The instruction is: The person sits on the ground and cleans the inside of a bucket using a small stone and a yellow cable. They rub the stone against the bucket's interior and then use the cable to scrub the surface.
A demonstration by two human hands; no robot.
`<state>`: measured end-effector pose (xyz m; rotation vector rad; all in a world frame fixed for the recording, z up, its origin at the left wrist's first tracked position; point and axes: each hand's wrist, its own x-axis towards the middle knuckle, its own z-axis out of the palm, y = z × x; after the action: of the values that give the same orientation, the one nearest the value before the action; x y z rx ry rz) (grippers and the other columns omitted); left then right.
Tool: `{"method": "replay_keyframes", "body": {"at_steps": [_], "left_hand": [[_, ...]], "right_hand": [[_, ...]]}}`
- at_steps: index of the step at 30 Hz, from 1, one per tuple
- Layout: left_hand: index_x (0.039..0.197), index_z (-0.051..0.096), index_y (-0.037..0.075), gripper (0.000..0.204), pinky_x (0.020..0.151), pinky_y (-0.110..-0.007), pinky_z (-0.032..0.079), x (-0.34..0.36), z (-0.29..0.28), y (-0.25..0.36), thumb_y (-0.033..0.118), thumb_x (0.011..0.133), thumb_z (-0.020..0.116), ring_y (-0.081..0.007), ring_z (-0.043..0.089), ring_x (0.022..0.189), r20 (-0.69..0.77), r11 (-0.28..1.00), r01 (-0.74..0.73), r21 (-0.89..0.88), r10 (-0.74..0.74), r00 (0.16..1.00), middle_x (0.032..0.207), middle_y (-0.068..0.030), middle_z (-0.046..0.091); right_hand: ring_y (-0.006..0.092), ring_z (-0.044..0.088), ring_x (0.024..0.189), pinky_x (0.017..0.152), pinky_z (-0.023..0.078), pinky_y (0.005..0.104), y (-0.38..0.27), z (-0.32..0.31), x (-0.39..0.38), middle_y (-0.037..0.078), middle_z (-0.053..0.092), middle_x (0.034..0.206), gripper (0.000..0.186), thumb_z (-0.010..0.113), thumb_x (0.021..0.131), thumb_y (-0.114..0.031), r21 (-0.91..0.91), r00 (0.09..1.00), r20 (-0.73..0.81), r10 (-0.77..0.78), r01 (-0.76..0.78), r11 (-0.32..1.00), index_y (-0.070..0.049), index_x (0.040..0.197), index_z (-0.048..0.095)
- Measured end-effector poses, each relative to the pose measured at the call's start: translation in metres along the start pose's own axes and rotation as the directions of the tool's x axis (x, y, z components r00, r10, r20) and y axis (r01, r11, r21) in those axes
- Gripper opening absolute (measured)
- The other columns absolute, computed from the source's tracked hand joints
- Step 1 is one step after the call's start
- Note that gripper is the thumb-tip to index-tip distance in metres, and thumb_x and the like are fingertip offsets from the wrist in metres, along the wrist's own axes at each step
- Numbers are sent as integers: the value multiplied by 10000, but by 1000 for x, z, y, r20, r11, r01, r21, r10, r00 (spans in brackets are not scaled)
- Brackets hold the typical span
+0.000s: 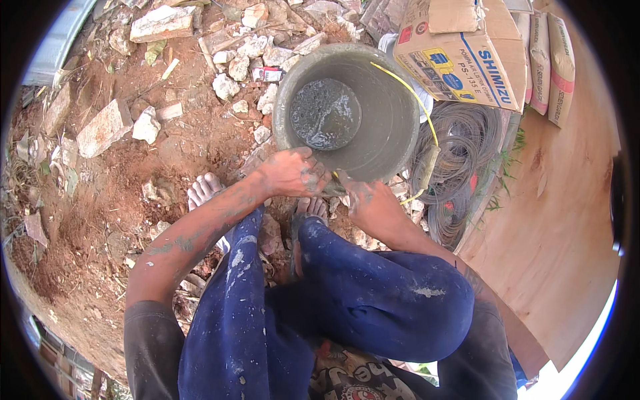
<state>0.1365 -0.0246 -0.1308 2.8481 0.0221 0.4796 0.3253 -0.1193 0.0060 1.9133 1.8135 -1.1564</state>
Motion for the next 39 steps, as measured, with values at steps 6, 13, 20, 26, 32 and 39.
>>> {"method": "replay_keyframes", "body": {"at_steps": [6,13,20,26,32,39], "left_hand": [[1047,698,137,261,758,-324,543,0,16,14,329,907,590,-200,670,859,73,992,71,-101,-64,995,895,-29,715],[1028,716,139,216,780,-350,539,13,-11,15,214,847,625,-193,712,880,268,990,121,-76,-96,959,919,-7,732],[932,726,114,171,734,-373,549,35,-16,19,223,832,640,-234,725,807,319,972,204,-115,-158,935,833,-47,733],[944,729,94,209,682,-398,563,35,-13,25,212,780,677,-258,723,812,411,956,278,-97,-216,886,835,-72,730],[955,736,107,308,748,-389,567,32,-5,30,313,727,749,-249,721,889,311,960,275,-61,-243,919,917,-68,740],[1082,721,121,514,847,-378,544,35,-12,31,483,722,785,-226,713,964,450,959,281,-37,-235,861,1011,-60,739]], "right_hand": [[470,664,881,817,523,534,-5,20,-16,292,677,1015,743,605,761,-38,129,984,23,177,-178,976,-13,1485,443],[455,677,764,731,529,530,2,49,-27,235,690,864,737,575,830,-69,147,987,-115,108,-91,985,-44,1537,368],[403,691,719,664,546,505,9,65,-26,229,699,902,702,606,928,-214,18,970,-114,214,-213,977,-67,1556,330],[232,655,568,528,532,357,28,112,-28,59,623,744,610,652,881,-207,-175,850,-526,-35,-68,982,-109,1467,518],[151,581,506,497,494,324,34,134,-22,7,525,657,631,703,734,-143,-145,705,-705,-75,-40,989,-124,1362,640],[123,536,495,500,454,305,38,139,-8,-26,469,617,517,713,711,-108,-174,524,-841,-135,-26,984,-131,1227,735]]}}
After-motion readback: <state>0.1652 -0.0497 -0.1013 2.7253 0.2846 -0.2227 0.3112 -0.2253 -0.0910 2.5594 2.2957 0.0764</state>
